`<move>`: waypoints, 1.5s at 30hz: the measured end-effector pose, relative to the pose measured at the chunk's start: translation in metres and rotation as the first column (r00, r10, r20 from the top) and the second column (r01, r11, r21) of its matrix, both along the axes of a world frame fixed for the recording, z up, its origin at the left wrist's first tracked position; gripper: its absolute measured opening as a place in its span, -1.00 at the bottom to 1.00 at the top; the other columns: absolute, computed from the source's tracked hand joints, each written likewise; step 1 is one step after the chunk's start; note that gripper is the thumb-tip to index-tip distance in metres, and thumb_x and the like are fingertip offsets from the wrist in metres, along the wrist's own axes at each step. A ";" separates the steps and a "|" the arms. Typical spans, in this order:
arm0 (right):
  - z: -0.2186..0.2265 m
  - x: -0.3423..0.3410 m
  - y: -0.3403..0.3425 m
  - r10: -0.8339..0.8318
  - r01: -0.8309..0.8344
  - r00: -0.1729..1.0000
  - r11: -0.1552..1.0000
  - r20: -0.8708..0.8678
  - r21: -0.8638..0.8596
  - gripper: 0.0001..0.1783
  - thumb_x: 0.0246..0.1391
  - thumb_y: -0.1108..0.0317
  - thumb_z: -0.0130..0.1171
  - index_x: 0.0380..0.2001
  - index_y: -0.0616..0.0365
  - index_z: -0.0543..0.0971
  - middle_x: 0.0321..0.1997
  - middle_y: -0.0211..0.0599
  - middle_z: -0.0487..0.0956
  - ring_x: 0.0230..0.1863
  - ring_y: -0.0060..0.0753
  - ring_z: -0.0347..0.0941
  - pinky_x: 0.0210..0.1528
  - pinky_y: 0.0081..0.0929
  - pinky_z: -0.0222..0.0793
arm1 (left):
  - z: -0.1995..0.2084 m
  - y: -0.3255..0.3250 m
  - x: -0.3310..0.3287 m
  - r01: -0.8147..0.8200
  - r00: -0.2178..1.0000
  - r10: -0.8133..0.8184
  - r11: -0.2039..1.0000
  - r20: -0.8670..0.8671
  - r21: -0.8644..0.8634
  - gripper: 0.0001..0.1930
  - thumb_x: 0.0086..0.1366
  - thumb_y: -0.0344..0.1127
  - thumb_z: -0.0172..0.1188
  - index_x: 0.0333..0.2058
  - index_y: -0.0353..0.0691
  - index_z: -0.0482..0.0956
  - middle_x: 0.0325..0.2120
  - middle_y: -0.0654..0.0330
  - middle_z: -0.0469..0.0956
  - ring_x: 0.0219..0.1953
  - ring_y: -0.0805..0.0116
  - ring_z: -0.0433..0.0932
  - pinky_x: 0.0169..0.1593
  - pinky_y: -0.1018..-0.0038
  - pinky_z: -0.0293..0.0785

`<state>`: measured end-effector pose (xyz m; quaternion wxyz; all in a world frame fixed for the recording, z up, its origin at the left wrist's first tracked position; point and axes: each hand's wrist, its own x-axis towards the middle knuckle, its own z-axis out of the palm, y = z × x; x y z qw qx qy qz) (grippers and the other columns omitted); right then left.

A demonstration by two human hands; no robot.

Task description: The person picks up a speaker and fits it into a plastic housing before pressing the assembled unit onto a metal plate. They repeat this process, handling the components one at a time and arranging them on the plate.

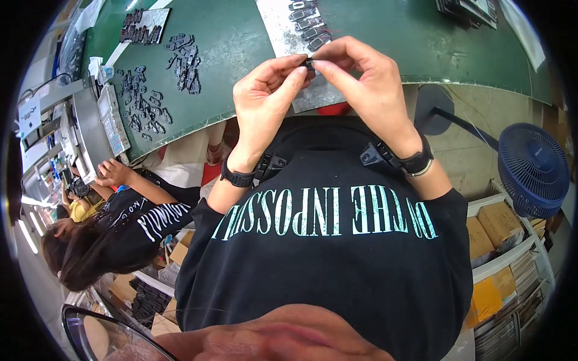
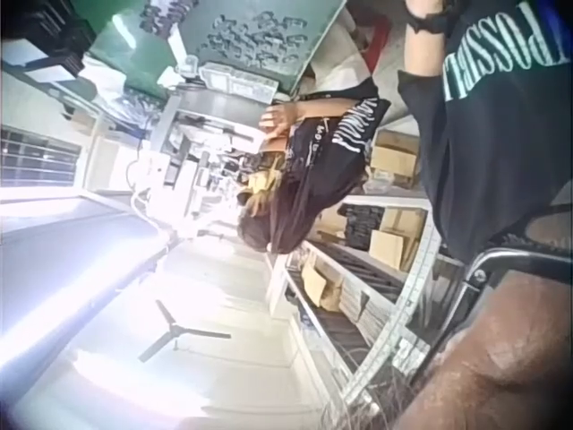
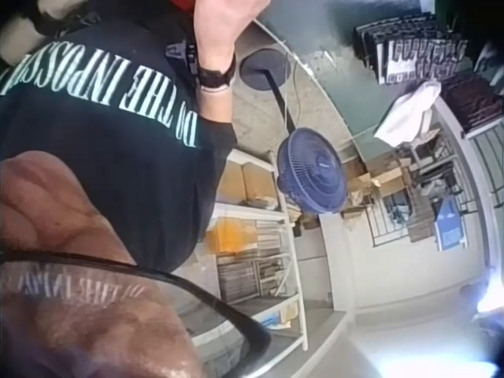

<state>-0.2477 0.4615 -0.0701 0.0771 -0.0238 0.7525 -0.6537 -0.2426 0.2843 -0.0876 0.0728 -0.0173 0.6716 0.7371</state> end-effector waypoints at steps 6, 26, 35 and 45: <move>-0.010 0.002 0.001 -0.017 0.026 0.997 0.992 -0.071 0.126 -0.88 0.22 0.49 0.20 -0.19 0.26 0.56 -0.22 -0.51 0.55 -0.23 -0.78 0.42 -0.20 -0.74 0.33 | 0.000 0.000 0.000 -0.019 0.998 0.011 0.990 0.055 0.136 -0.82 0.31 -0.53 0.22 -0.12 -0.44 0.59 -0.27 0.13 0.68 -0.22 0.48 0.66 -0.08 0.57 0.60; -0.015 0.006 -0.004 0.034 0.061 0.961 0.943 0.275 -0.328 -0.77 0.32 0.31 0.11 -0.09 0.26 0.50 -0.35 -0.41 0.54 -0.40 -0.69 0.36 -0.31 -0.70 0.31 | -0.003 0.003 0.006 -0.043 0.998 0.036 0.990 0.052 0.134 -0.86 0.30 -0.53 0.22 -0.17 -0.43 0.59 -0.29 0.14 0.67 -0.26 0.50 0.66 -0.12 0.60 0.58; -0.019 0.007 -0.004 0.010 0.115 0.956 0.905 0.292 -0.410 -0.78 0.34 0.32 0.09 -0.08 0.24 0.51 -0.31 -0.40 0.54 -0.35 -0.71 0.39 -0.36 -0.71 0.29 | -0.001 0.005 0.005 -0.008 0.997 0.000 0.995 0.076 0.103 -0.85 0.31 -0.57 0.21 -0.15 -0.46 0.55 -0.28 0.06 0.66 -0.23 0.40 0.67 -0.09 0.52 0.63; -0.014 0.015 -0.010 -0.128 0.129 0.985 0.992 -0.120 0.006 -0.87 0.23 0.48 0.17 -0.17 0.24 0.55 -0.18 -0.41 0.56 -0.27 -0.69 0.43 -0.31 -0.68 0.34 | -0.005 0.003 0.001 -0.025 0.998 0.011 0.979 0.067 0.202 -0.88 0.33 -0.57 0.17 -0.18 -0.47 0.53 -0.26 0.03 0.65 -0.22 0.34 0.68 -0.08 0.48 0.66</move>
